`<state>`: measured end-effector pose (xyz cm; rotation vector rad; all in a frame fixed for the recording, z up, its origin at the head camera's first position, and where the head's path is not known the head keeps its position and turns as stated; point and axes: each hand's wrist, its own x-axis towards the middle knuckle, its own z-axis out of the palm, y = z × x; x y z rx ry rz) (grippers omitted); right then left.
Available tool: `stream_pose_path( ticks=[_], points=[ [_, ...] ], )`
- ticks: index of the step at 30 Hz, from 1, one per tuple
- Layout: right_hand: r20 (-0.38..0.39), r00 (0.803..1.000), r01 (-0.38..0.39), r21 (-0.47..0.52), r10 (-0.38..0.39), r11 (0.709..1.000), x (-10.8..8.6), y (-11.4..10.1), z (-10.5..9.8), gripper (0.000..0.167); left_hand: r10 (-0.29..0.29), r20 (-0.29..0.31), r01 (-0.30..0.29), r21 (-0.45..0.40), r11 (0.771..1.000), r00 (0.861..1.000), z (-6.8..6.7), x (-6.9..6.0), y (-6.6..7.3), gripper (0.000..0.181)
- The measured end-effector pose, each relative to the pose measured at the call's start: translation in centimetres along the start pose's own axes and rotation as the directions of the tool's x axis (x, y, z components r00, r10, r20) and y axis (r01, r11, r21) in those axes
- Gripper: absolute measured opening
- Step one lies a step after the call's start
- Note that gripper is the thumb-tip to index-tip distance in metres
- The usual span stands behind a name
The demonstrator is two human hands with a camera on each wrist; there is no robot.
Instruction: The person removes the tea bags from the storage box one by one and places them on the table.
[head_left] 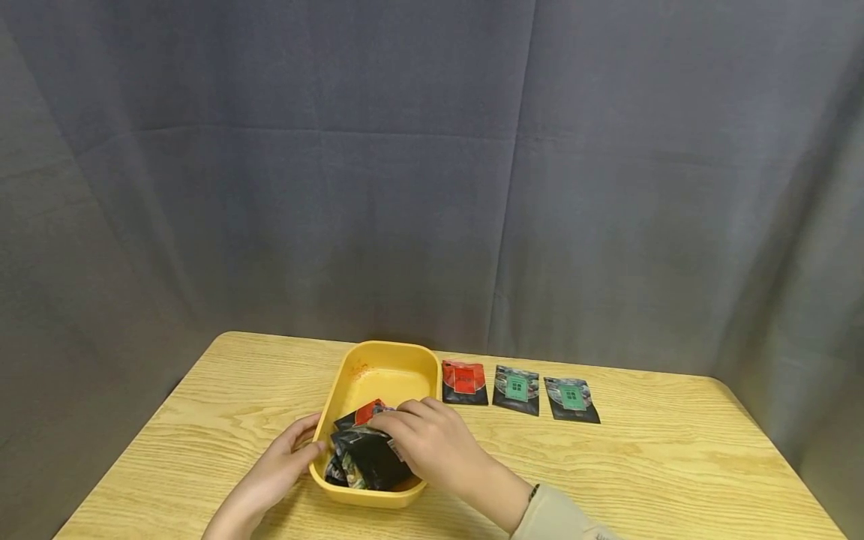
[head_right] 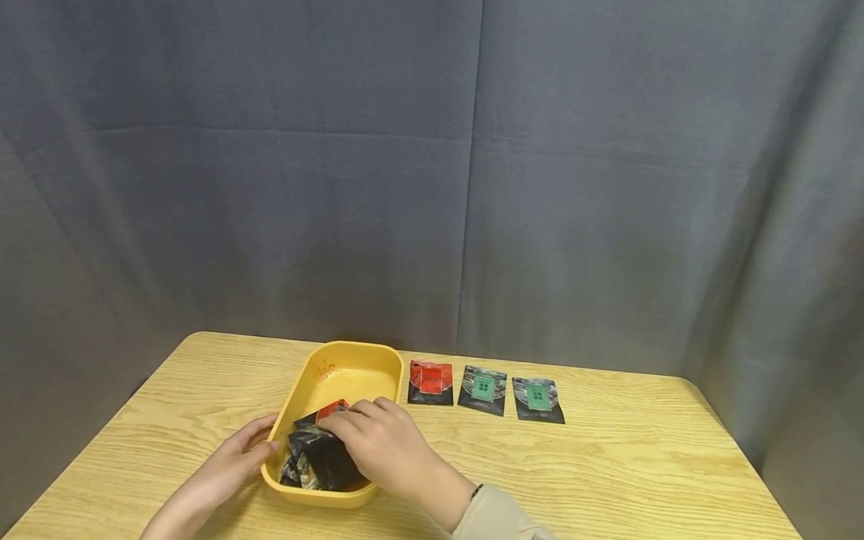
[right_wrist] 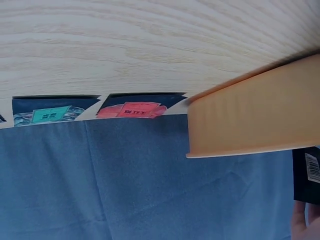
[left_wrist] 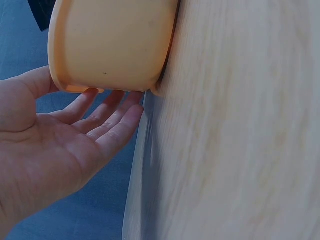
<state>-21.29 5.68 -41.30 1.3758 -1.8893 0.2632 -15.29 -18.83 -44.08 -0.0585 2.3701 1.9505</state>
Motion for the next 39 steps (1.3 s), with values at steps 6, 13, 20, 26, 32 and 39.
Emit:
stream_pose_path(
  ticks=[6,13,20,26,32,39],
  points=[
    [-0.052,0.999,-0.002,0.020,0.003,1.000,-0.5,-0.2,-0.9,0.027,0.017,0.017,-0.017,0.003,1.000,1.000,0.0,0.0,-0.1,0.054],
    [-0.036,0.999,-0.018,-0.050,0.016,0.999,-1.1,0.0,-2.3,0.035,0.001,0.008,-0.001,0.000,1.000,1.000,0.0,-0.1,0.0,0.053],
    [0.001,1.000,-0.025,-0.097,0.025,0.995,-2.5,0.8,-3.8,0.042,0.002,0.010,-0.002,0.005,1.000,1.000,0.0,0.0,0.0,0.053],
    [0.001,1.000,-0.021,-0.103,0.021,0.994,-3.4,1.5,-5.1,0.040,-0.007,0.011,0.007,0.011,1.000,1.000,0.0,0.0,0.0,0.053],
    [0.009,0.999,-0.033,-0.143,0.035,0.989,-5.0,2.6,-6.3,0.037,0.001,0.009,-0.001,0.025,1.000,1.000,0.0,0.1,-0.1,0.053],
    [0.049,0.997,-0.054,-0.159,0.062,0.986,-7.9,4.3,-7.7,0.038,-0.004,0.013,0.004,0.009,1.000,1.000,0.0,0.0,-0.1,0.053]
  ],
)
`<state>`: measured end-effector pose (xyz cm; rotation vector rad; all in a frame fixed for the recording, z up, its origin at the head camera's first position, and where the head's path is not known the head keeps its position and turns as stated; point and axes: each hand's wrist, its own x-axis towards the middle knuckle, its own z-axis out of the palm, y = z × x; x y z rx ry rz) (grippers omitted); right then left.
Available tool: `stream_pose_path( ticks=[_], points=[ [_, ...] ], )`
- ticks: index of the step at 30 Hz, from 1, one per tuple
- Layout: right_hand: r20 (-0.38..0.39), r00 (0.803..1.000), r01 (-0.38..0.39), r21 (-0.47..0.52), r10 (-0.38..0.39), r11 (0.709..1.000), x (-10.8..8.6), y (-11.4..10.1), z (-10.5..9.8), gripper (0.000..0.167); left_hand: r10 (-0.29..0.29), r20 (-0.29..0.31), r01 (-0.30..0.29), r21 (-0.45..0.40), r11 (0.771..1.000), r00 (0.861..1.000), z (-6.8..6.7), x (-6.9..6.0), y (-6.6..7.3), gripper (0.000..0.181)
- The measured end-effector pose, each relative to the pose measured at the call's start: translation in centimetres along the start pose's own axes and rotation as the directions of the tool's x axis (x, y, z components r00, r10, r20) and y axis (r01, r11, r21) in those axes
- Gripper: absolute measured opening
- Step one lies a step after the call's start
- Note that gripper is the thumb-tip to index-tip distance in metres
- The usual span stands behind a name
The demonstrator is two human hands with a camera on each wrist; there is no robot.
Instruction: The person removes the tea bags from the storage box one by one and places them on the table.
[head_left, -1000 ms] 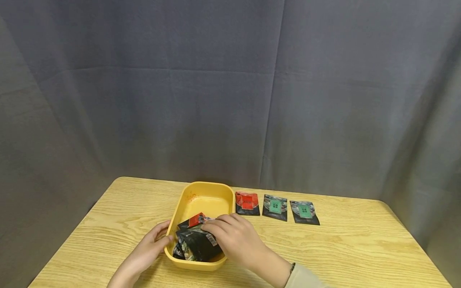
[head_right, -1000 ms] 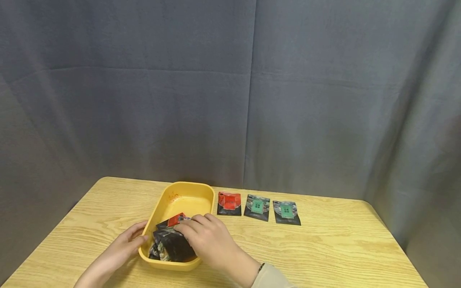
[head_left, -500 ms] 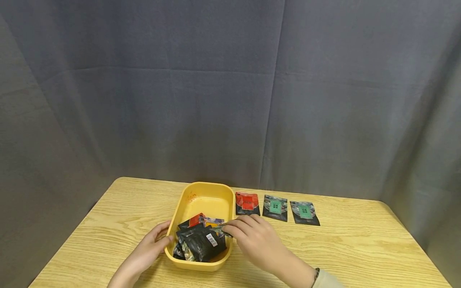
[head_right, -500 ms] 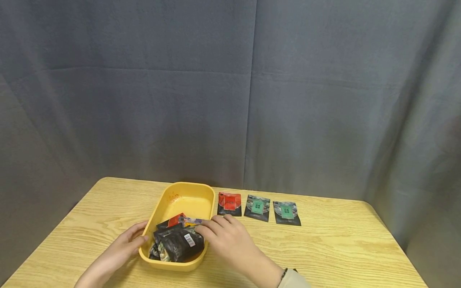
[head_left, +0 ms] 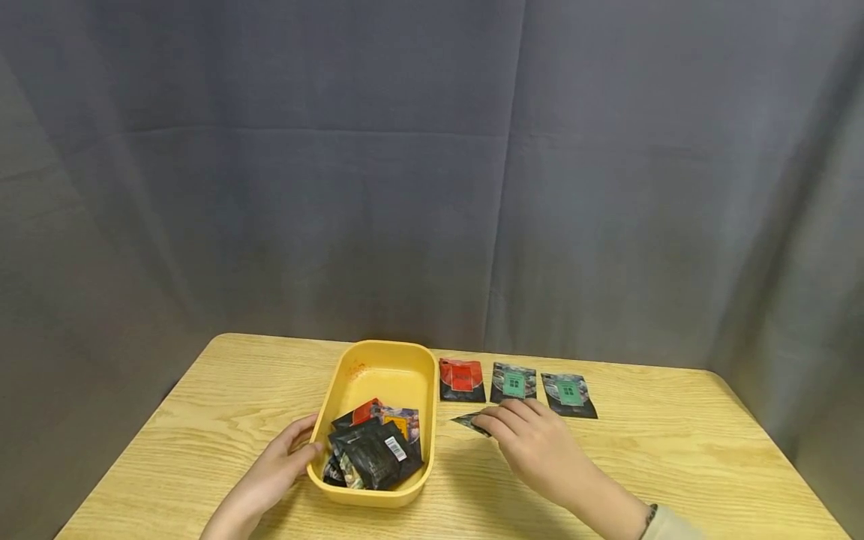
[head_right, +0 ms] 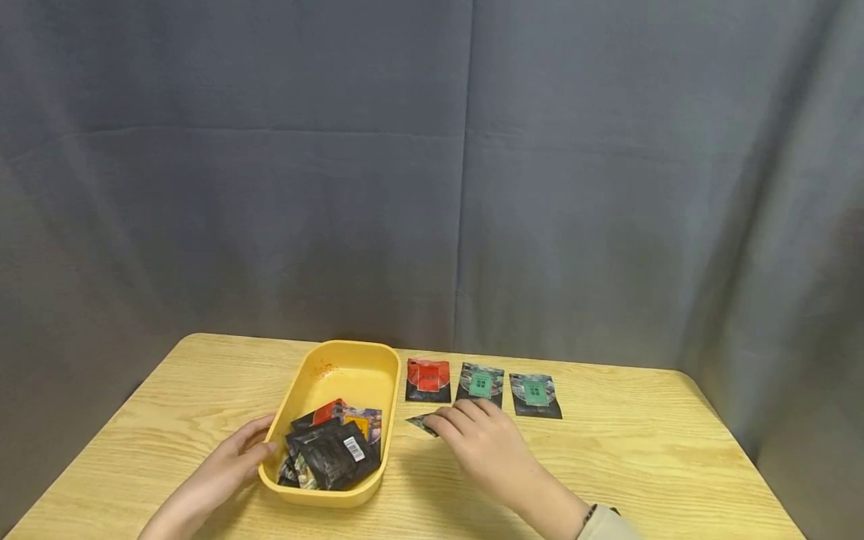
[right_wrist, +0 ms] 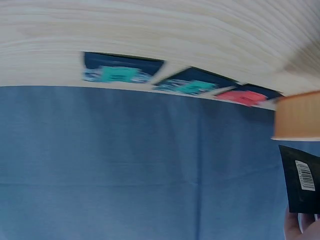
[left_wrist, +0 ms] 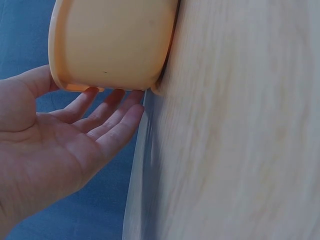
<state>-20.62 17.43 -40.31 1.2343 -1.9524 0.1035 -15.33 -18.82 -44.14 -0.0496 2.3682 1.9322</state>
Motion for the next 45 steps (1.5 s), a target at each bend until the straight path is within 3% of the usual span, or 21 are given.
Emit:
stream_pose_path(
  ticks=[8,13,19,30,45],
  points=[
    [0.030,0.998,-0.048,-0.043,0.049,0.998,-3.4,2.5,-1.2,0.043,0.045,0.046,-0.044,-0.014,0.999,0.998,-0.3,0.0,-0.1,0.054],
    [0.033,0.996,-0.082,-0.047,0.083,0.996,-5.3,4.5,-1.7,0.043,0.038,0.064,-0.036,-0.020,0.999,0.997,-0.5,-0.2,0.0,0.055],
    [0.101,0.986,-0.128,-0.072,0.135,0.989,-7.2,7.1,-2.2,0.046,0.032,0.051,-0.030,-0.025,0.999,0.998,-0.5,-0.2,0.0,0.055],
    [0.112,0.981,-0.148,-0.094,0.159,0.984,-10.0,9.8,-2.5,0.047,0.020,0.021,-0.020,-0.019,1.000,1.000,-0.4,-0.3,0.0,0.053],
    [0.147,0.975,-0.151,-0.093,0.163,0.984,-12.1,12.3,-3.0,0.042,0.019,0.002,-0.019,0.002,1.000,1.000,-0.2,-0.3,0.1,0.053]
  ],
)
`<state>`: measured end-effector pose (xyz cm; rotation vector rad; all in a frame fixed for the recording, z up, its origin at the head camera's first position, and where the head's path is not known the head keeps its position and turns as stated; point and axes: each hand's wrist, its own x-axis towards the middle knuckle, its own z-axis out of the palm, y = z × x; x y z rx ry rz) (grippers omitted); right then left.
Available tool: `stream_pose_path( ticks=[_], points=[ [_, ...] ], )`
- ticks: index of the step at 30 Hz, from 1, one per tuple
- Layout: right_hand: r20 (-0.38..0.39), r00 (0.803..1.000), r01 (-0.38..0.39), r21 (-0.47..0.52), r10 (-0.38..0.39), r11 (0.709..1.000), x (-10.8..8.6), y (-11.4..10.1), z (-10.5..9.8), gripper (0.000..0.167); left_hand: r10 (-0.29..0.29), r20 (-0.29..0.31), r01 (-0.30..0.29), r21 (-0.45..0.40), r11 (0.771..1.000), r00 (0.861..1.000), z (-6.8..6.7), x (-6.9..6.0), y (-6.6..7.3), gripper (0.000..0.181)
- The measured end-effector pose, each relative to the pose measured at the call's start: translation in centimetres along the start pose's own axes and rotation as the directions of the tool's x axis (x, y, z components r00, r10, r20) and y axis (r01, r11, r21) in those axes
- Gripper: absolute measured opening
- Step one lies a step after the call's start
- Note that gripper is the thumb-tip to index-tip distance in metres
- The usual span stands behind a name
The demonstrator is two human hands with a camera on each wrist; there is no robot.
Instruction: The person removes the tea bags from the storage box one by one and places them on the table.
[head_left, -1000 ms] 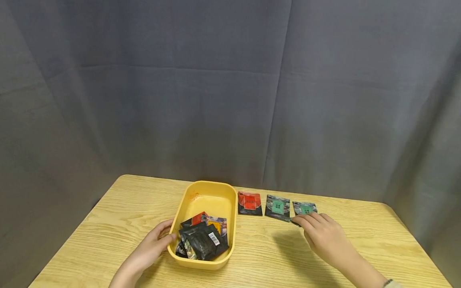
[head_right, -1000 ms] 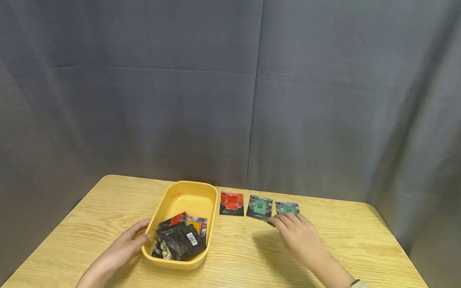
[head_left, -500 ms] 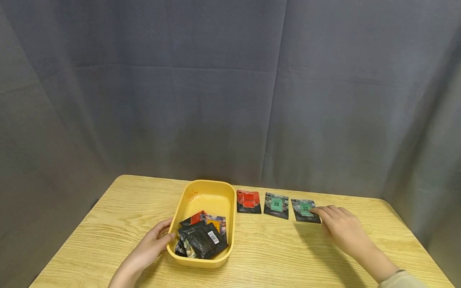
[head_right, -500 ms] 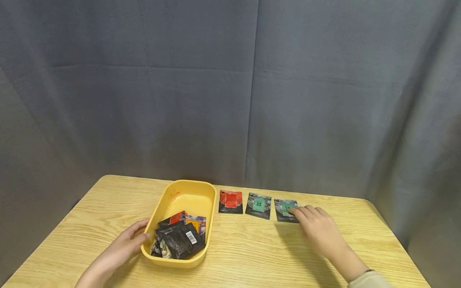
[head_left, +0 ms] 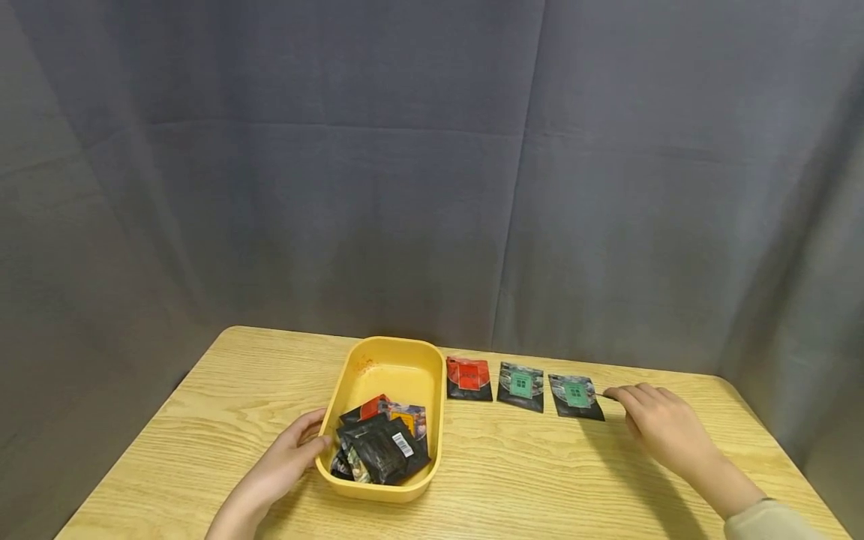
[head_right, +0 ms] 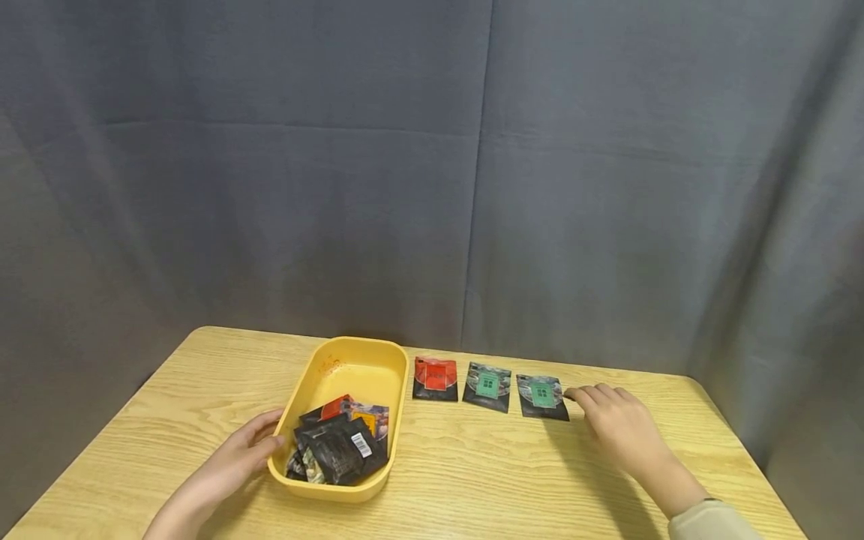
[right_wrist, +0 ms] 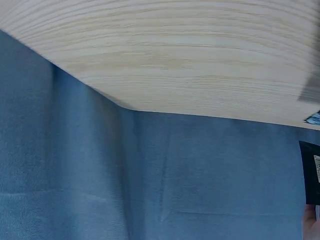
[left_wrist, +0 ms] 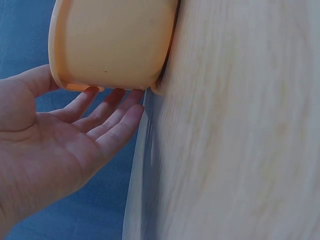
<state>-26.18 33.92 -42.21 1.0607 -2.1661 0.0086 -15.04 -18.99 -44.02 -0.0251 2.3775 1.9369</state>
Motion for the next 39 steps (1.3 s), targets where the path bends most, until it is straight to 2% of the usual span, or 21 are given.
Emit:
stream_pose_path(
  ticks=[5,10,11,13,15,18,25,34,39],
  points=[
    [0.018,1.000,0.013,-0.020,-0.012,1.000,-0.3,1.0,0.1,0.044,-0.001,0.008,0.001,0.002,1.000,1.000,0.0,0.1,0.0,0.053],
    [0.055,0.998,0.029,-0.049,-0.027,0.998,-0.6,2.2,0.5,0.056,0.010,0.007,-0.010,0.004,1.000,1.000,-0.1,0.0,-0.1,0.053],
    [0.070,0.997,0.028,-0.050,-0.024,0.998,-0.7,2.4,0.6,0.050,0.013,0.009,-0.013,0.005,1.000,1.000,-0.1,-0.1,0.0,0.053],
    [0.100,0.995,0.015,-0.050,-0.010,0.999,-1.0,2.8,0.6,0.032,0.022,0.010,-0.022,0.007,1.000,1.000,-0.1,-0.1,-0.1,0.052],
    [0.139,0.990,-0.010,-0.048,0.017,0.999,-1.3,3.1,0.7,0.022,0.030,0.027,-0.030,0.008,1.000,0.999,-0.1,0.0,-0.2,0.053],
    [0.184,0.981,-0.056,-0.051,0.065,0.997,-1.6,3.3,0.9,0.035,0.040,0.045,-0.040,0.000,0.999,0.998,-0.2,0.1,-0.3,0.053],
    [0.229,0.963,-0.135,-0.044,0.142,0.990,-1.9,3.7,1.5,0.032,0.038,0.058,-0.037,-0.015,0.999,0.998,-0.2,0.0,-0.3,0.053],
    [0.327,0.914,-0.225,-0.079,0.238,0.971,-1.9,3.6,2.3,0.019,0.027,0.066,-0.026,-0.018,0.999,0.997,-0.3,0.2,-0.3,0.054],
    [0.414,0.869,-0.246,-0.117,0.272,0.962,-1.7,3.1,2.4,0.020,0.012,0.045,-0.011,-0.011,1.000,0.999,-0.3,0.3,-0.2,0.053]
  ],
)
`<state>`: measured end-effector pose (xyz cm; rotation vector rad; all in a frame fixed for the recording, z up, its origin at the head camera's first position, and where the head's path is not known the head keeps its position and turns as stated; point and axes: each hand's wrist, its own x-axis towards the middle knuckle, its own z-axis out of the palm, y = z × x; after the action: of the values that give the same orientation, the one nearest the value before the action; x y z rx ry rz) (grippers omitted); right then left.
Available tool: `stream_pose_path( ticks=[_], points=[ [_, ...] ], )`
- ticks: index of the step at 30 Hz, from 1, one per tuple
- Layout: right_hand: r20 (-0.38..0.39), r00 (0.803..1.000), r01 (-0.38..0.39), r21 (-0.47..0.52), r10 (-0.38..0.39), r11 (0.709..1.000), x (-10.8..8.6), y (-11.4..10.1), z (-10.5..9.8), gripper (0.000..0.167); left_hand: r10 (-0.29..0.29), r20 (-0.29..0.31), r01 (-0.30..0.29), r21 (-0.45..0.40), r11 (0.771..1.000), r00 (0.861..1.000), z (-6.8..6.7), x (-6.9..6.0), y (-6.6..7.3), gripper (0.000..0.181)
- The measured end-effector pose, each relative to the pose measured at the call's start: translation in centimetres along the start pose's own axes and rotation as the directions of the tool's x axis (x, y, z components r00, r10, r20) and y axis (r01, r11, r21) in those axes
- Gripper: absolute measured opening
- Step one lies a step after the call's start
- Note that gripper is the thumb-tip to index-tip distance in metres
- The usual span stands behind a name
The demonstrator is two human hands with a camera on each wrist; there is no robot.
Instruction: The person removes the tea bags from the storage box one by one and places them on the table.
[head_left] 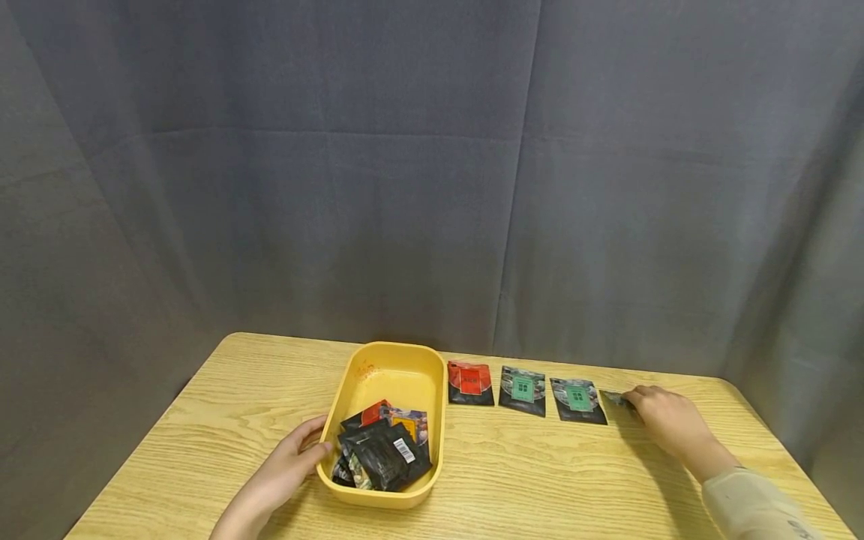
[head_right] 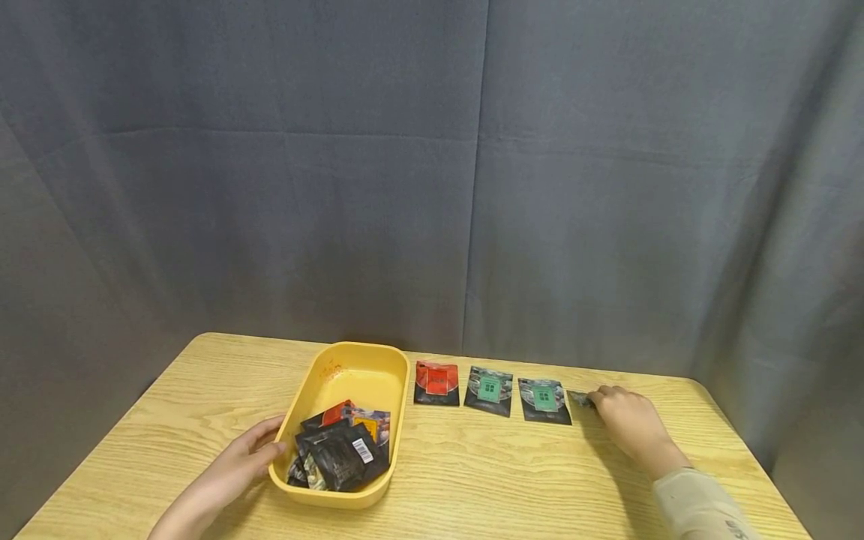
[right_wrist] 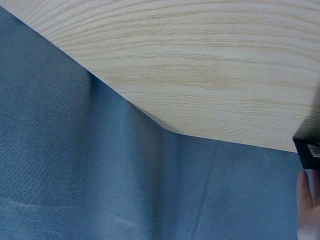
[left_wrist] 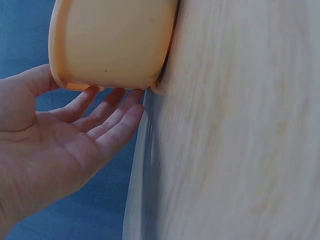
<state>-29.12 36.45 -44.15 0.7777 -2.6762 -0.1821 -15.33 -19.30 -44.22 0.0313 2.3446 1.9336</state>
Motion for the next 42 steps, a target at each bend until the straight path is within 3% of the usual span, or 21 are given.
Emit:
stream_pose_path(
  ticks=[9,15,20,31,42],
  points=[
    [0.117,0.992,-0.041,0.018,0.039,0.999,0.0,-0.3,0.5,0.029,0.033,0.024,-0.033,-0.003,0.999,0.999,-0.1,0.0,-0.1,0.054],
    [0.232,0.971,-0.079,0.067,0.061,0.995,0.0,-0.4,0.5,0.040,0.020,0.012,-0.020,-0.004,1.000,1.000,0.0,-0.2,0.0,0.053],
    [0.265,0.962,-0.092,0.083,0.067,0.992,-0.1,-0.5,0.4,0.046,0.014,-0.013,-0.014,0.007,1.000,1.000,0.2,-0.2,0.0,0.053],
    [0.233,0.971,-0.073,0.066,0.056,0.995,-0.4,-0.7,0.4,0.052,-0.016,-0.040,0.016,0.004,1.000,0.999,0.2,-0.3,0.3,0.053],
    [0.005,1.000,-0.018,0.053,0.017,0.998,-0.4,-1.9,-0.3,0.045,-0.002,0.004,0.002,0.001,1.000,1.000,0.1,-0.2,0.2,0.055]
  ],
)
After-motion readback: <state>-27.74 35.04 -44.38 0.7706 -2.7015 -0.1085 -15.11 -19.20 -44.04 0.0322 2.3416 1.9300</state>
